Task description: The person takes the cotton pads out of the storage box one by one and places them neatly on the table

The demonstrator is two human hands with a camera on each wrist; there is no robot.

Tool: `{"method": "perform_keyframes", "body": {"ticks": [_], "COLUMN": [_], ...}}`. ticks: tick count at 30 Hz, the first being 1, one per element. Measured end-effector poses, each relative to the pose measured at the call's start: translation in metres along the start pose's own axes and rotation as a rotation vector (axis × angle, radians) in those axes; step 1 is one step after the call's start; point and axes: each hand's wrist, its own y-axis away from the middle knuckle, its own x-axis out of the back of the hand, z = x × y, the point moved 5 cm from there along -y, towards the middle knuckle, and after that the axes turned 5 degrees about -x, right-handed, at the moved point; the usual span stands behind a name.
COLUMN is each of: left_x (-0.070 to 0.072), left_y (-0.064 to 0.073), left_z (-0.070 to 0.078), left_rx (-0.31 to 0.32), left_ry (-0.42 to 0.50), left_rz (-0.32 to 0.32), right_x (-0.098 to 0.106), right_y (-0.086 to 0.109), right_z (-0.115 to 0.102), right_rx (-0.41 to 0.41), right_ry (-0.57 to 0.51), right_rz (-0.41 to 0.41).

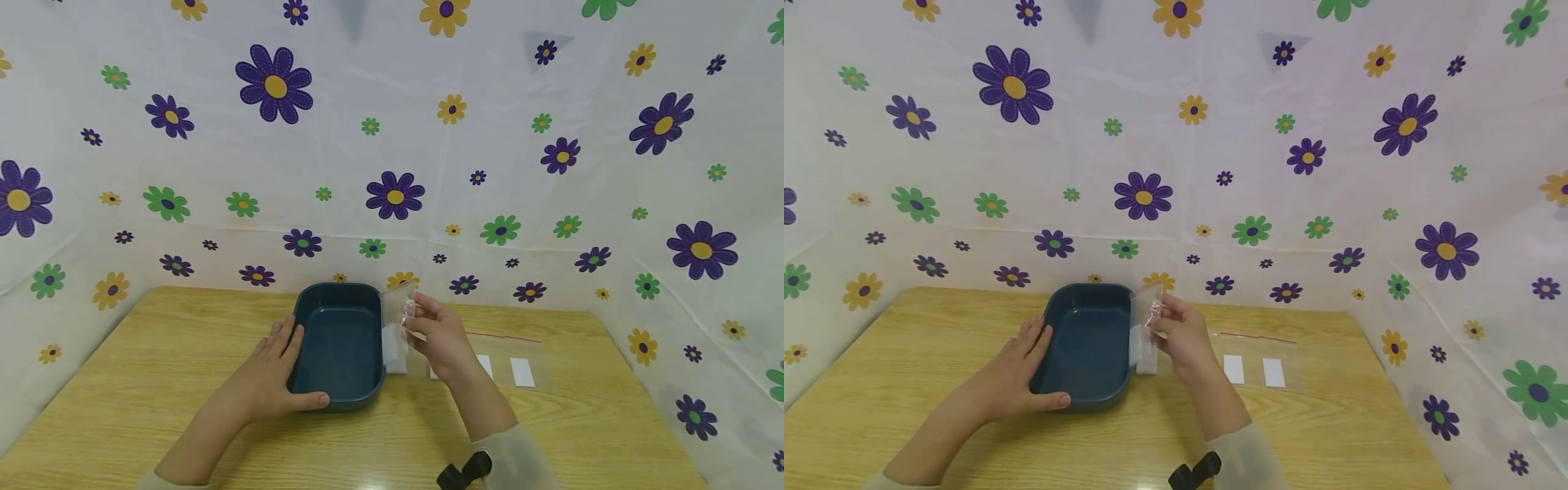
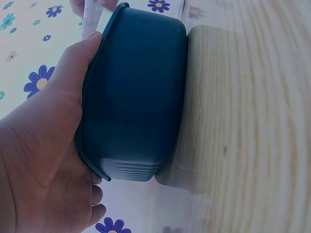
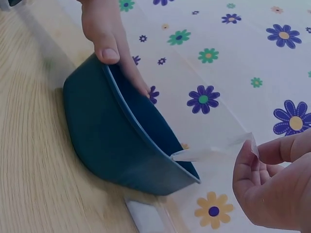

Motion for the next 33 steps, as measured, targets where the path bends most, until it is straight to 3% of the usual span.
{"method": "perform_keyframes", "body": {"ticks": [15, 33], "left_x": [-0.002, -0.006], "left_y": [0.0, -0.002], "left_z": [-0.002, -0.005], "left_rx": [0.001, -0.002], "left_ry": [0.001, -0.005], "left_rz": [0.004, -0.003], "right_x": [0.057, 0.126], "right_y": [0.014, 0.023], "right_z": [-0.009, -0.003], "right_rx": [-0.016, -0.089], "right_ry": [0.034, 0.036], "right_rz": [0.043, 0.071]}}
